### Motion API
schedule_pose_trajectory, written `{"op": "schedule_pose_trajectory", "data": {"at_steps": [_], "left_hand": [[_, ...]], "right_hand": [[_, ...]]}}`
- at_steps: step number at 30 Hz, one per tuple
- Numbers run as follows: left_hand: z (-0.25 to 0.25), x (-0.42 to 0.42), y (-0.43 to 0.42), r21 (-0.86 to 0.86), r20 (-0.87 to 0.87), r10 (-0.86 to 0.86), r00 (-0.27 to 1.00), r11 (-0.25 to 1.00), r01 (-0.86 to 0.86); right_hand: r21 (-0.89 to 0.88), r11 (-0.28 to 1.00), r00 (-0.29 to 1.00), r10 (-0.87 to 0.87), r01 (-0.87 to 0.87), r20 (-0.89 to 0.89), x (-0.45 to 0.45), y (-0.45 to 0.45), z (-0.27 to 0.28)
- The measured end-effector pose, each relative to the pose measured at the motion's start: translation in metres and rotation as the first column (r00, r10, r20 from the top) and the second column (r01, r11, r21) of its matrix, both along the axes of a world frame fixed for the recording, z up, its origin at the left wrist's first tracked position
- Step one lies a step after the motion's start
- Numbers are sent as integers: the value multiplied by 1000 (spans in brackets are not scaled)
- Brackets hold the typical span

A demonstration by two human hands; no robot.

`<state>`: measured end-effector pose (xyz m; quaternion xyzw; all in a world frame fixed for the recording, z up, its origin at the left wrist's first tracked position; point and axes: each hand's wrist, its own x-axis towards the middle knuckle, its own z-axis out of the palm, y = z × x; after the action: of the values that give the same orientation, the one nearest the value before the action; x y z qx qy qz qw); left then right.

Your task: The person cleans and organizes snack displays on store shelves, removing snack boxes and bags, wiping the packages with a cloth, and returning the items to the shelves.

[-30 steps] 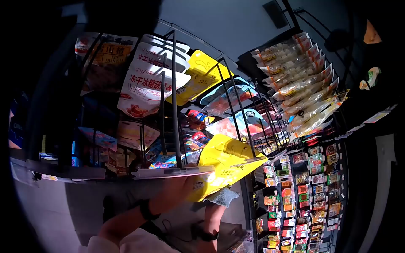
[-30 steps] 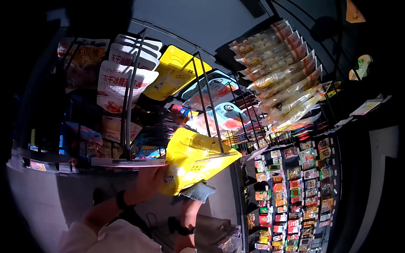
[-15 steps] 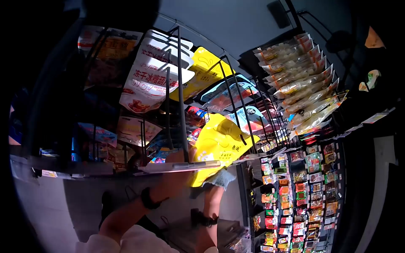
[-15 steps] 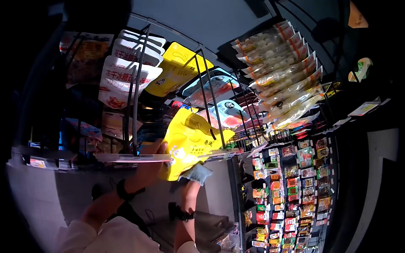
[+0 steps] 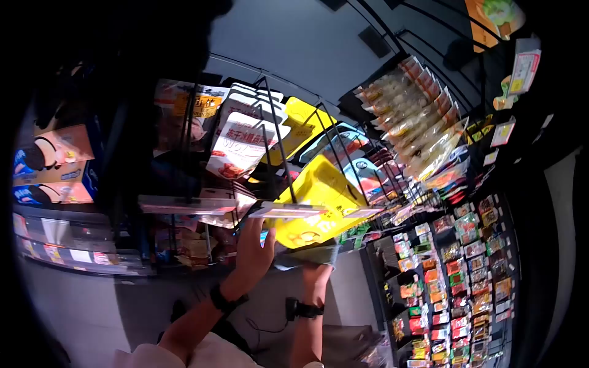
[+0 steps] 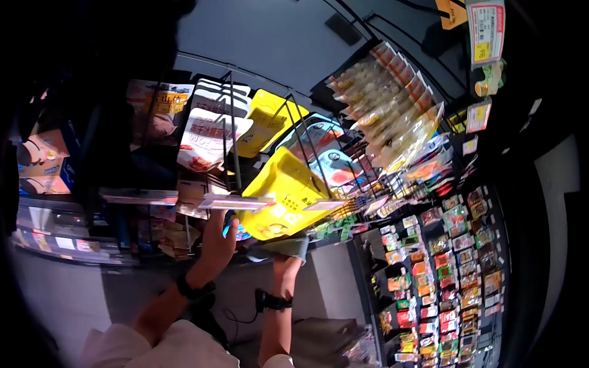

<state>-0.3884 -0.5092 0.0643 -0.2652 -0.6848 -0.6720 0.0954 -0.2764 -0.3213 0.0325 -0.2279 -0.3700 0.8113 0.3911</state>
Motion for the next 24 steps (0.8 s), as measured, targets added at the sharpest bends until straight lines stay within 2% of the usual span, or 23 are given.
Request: {"op": "schedule_pose_trajectory", "data": {"at_steps": [3, 5, 7, 8, 9, 11, 12, 13, 14, 15, 17, 19, 21, 22, 24], "left_hand": [[1, 18, -40, 56, 61, -111, 992, 993, 108], [-6, 28, -60, 35, 30, -161, 986, 986, 160], [-18, 40, -81, 11, 39, -225, 974, 974, 225], [-24, 47, -94, 0, 69, -265, 962, 964, 266], [-30, 50, -110, -15, 42, -277, 960, 961, 278], [-42, 56, -142, -180, -60, -317, 947, 936, 302], [-45, 62, -157, -194, -84, -324, 942, 933, 303], [-45, 68, -174, -204, -28, -354, 935, 918, 341], [-44, 71, -190, -214, 30, -385, 922, 899, 382], [-37, 75, -203, -235, 6, -406, 914, 888, 396], [-21, 91, -222, -327, 136, -473, 871, 808, 490], [-8, 105, -234, -396, -32, -524, 851, 788, 471], [-16, 111, -242, -412, -253, -562, 788, 799, 438], [-22, 115, -252, -513, -222, -597, 771, 744, 428], [-45, 122, -277, -609, -309, -611, 728, 716, 342]], "right_hand": [[23, 1000, 993, -4, 7, -115, 23, -26, -3], [-13, 998, 981, -57, 55, -187, 31, -49, 7], [-60, 997, 974, 38, -53, -222, 41, -51, 8], [-79, 994, 938, 50, -82, -344, 43, -43, -5], [-73, 988, 923, 99, -135, -373, 52, -47, -2], [-193, 979, 936, -131, 70, -328, 59, -70, 6], [-204, 978, 936, -120, 53, -332, 66, -90, 16], [-189, 981, 892, -49, -41, -450, 72, -110, 20], [-193, 978, 892, -21, -75, -451, 75, -131, 21], [-196, 975, 891, 2, -103, -454, 76, -158, 26], [-302, 942, 917, 18, -150, -399, 86, -213, 17], [-330, 924, 914, 45, -191, -403, 91, -270, 3], [-307, 915, 886, 101, -262, -453, 109, -315, -44], [-401, 903, 940, 13, -157, -340, 106, -344, -33], [-380, 913, 950, 28, -151, -311, 109, -381, -36]]}}
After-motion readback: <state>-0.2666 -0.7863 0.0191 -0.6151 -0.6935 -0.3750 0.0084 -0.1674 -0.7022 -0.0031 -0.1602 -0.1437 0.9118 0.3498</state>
